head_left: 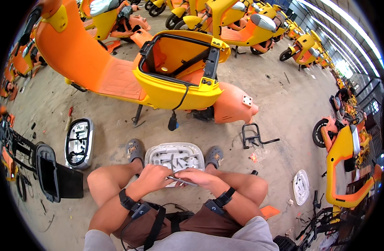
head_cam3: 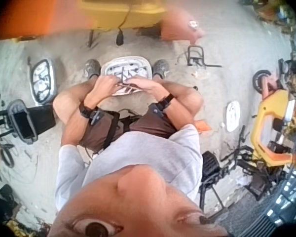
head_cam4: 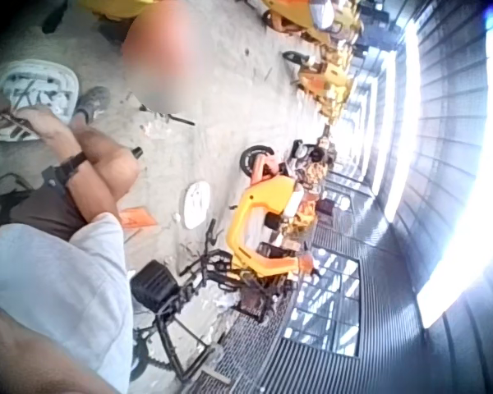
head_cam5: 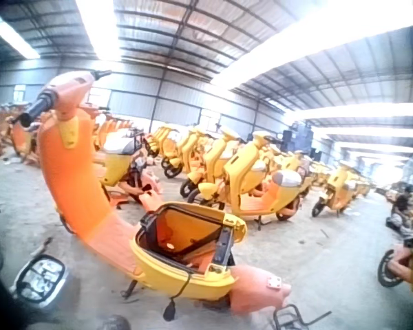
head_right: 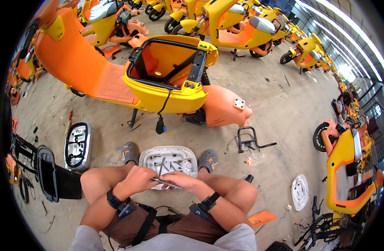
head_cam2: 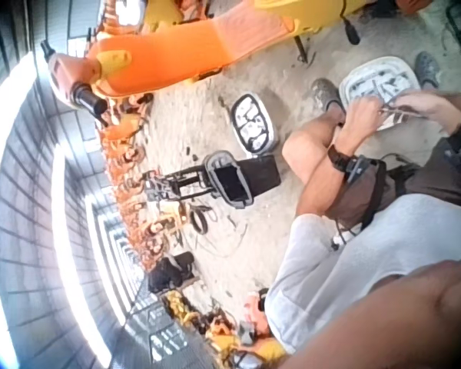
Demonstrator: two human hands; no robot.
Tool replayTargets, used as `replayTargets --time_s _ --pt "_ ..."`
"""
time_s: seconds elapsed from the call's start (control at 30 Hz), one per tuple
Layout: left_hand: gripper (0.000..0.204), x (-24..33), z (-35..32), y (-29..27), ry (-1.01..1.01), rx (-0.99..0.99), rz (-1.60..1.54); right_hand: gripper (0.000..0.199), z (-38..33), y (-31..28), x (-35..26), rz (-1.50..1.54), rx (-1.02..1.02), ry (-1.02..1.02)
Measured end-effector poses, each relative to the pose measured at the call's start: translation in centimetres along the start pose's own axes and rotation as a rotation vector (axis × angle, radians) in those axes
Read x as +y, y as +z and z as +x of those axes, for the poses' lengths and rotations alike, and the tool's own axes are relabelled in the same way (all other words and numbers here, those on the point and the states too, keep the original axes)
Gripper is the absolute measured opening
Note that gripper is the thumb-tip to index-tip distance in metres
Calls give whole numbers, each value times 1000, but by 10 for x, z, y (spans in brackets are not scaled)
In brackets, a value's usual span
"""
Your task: The person assembles internal components of a scooter, using a hammer to tap a metal rod into a white plastic housing and then using a power drill to secure screws.
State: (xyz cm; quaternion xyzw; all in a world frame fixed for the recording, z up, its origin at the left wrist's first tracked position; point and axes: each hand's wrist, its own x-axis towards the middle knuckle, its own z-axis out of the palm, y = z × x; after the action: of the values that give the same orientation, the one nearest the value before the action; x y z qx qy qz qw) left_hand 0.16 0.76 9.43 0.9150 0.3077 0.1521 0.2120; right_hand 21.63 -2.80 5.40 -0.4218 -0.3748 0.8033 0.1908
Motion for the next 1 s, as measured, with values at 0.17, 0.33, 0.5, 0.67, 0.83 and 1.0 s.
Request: replayTargets --time_s 0.17,0.33,0.5,0.67,0.83,1.0 --pt "21 -2 -1 4 -10 -67 -34 42 -8 4 -10 -117 6 44" --pt "20 -7 -3 -3 -44 -9 -40 51 -5 3 -13 -27 159 -31" --pt "24 -1 -9 -31 -126 244 -198 40 4 -17 1 270 519 -259" --pt "18 -7 -14 -43 -323 419 -564 48 4 -3 16 -633 526 -541" --pt "16 -18 -21 -45 -580 613 -852 24 -10 1 -8 -898 688 -589" --pt "18 -30 -19 -47 -632 836 -957 23 -24 -2 -28 -1159 892 -751"
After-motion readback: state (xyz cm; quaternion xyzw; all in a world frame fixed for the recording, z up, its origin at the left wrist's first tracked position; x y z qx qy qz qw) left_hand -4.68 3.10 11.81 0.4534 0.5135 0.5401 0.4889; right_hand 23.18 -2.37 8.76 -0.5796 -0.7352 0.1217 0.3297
